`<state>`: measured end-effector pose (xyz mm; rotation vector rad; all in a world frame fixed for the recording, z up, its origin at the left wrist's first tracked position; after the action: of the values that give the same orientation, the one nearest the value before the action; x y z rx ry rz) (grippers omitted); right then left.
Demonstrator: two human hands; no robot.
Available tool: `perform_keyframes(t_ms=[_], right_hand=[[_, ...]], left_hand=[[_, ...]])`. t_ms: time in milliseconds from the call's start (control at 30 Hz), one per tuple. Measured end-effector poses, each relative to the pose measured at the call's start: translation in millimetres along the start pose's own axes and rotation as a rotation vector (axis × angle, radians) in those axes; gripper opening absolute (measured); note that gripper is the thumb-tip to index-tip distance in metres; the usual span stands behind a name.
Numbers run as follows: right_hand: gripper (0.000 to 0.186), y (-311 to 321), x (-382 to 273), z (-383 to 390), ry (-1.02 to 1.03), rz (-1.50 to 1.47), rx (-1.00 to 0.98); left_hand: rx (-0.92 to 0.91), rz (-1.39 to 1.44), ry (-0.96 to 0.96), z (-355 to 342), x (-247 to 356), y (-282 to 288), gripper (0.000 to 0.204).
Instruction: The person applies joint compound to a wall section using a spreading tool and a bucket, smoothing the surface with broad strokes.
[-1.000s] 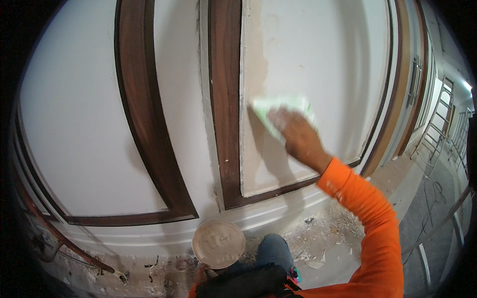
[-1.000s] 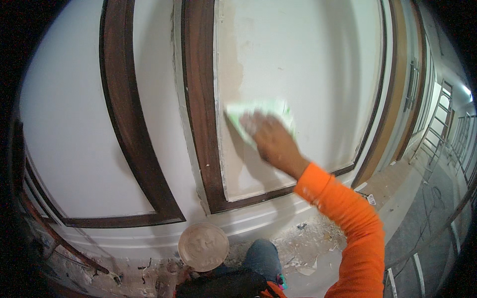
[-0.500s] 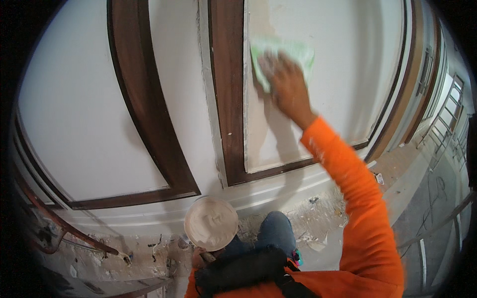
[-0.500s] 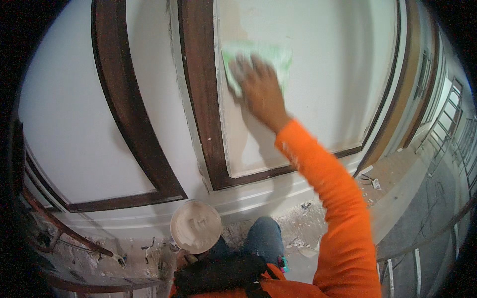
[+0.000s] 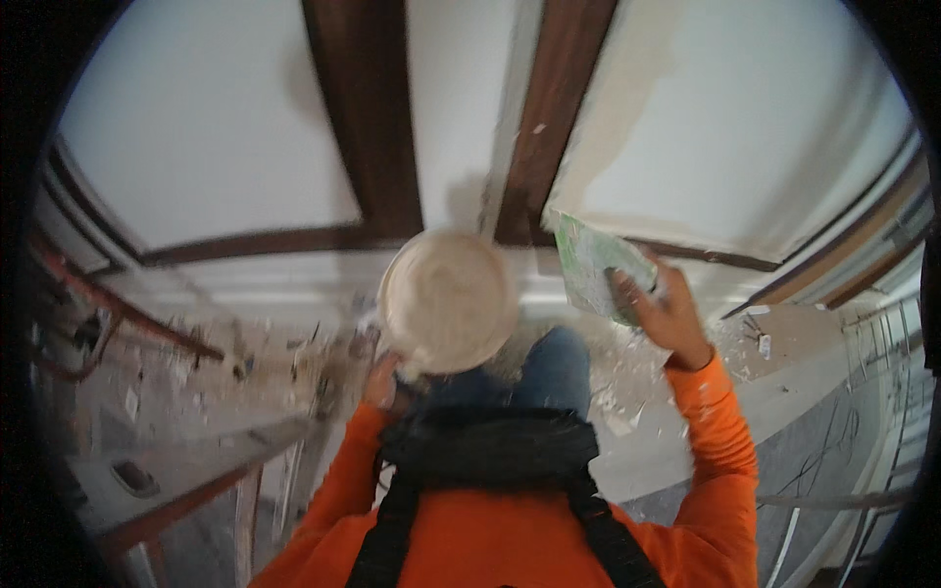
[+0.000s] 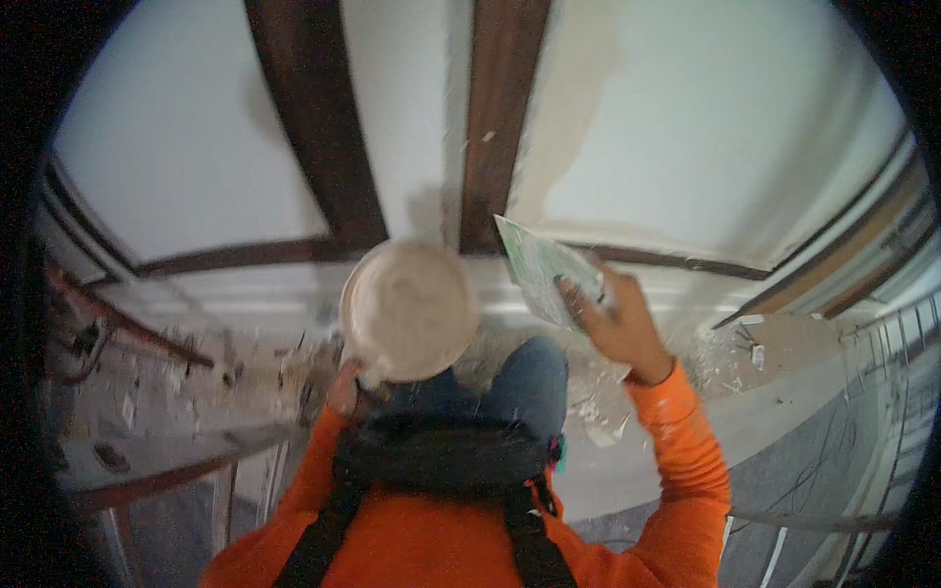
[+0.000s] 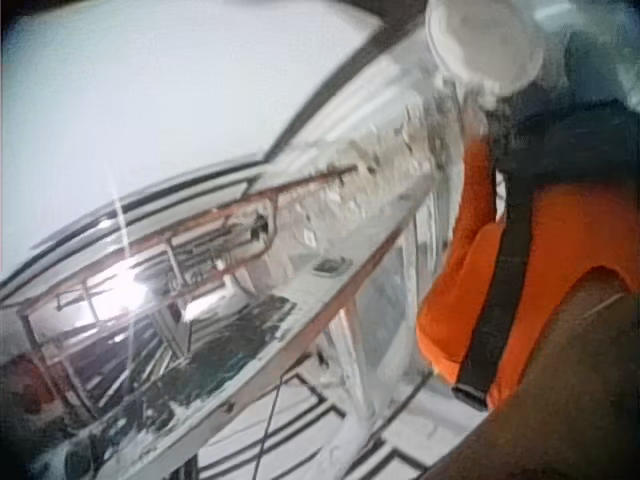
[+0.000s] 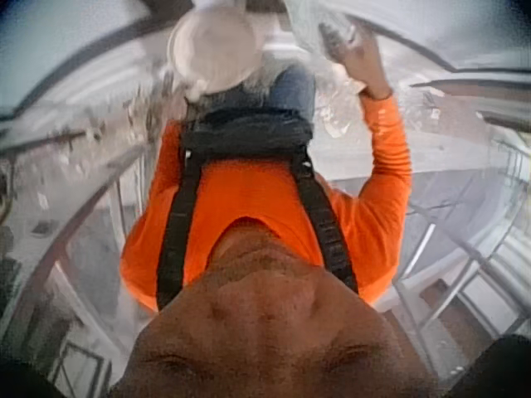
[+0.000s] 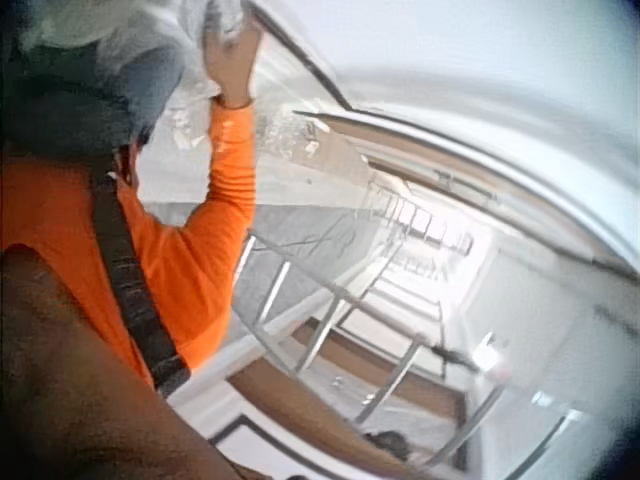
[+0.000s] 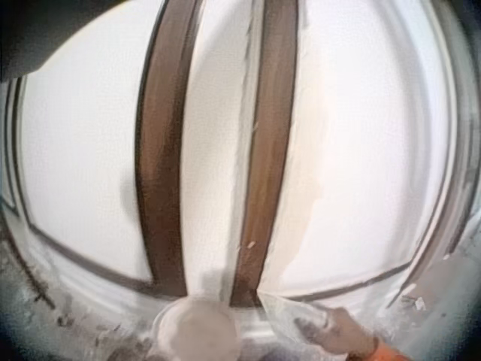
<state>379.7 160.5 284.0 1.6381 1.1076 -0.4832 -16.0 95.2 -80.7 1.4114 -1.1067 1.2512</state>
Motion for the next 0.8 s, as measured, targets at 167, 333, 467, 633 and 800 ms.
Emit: perform_keyframes(t_ms=[167,333,467,633,800], right_hand=[[0.035,-89.1,-25.2,-17.6,0.34,0.239,-0.498],[0.035,-141.0,-10.7,-28.5,0.512,0.358,-0.623],[0.035,-181.6,-3.4,-23.1,0.49,0.508,-0.681],[0.037,-213.0,4.9,1.0,0.486,0.448,-0.715],[0.041,-231.4,39.8,-17.6,0.149,0.253,-0.802]], left_hand=[[0.042,-0.422,-0.234,22.1,120.0,-6.2,0.034],[0.028,-0.116,-0.271,15.5,123.1,-17.5,0.034],[0.074,-0.354,-0.465,15.5,134.8,-22.0,0.032],[0.279,0.368,0.121,8.9,125.7,-31.2,0.026],[0.202,0.39,0.176,10.4,108.9,-36.5,0.023]])
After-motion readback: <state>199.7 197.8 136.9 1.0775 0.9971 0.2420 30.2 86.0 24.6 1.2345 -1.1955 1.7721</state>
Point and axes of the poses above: each hand's wrist, its own z-axis away from the middle knuckle, its own y-axis out of the back of the hand, x = y × z, the point moved 7 cm from there along -z, towards the middle knuckle, and after that the axes turned 9 degrees about x, right-handed, at the moved point
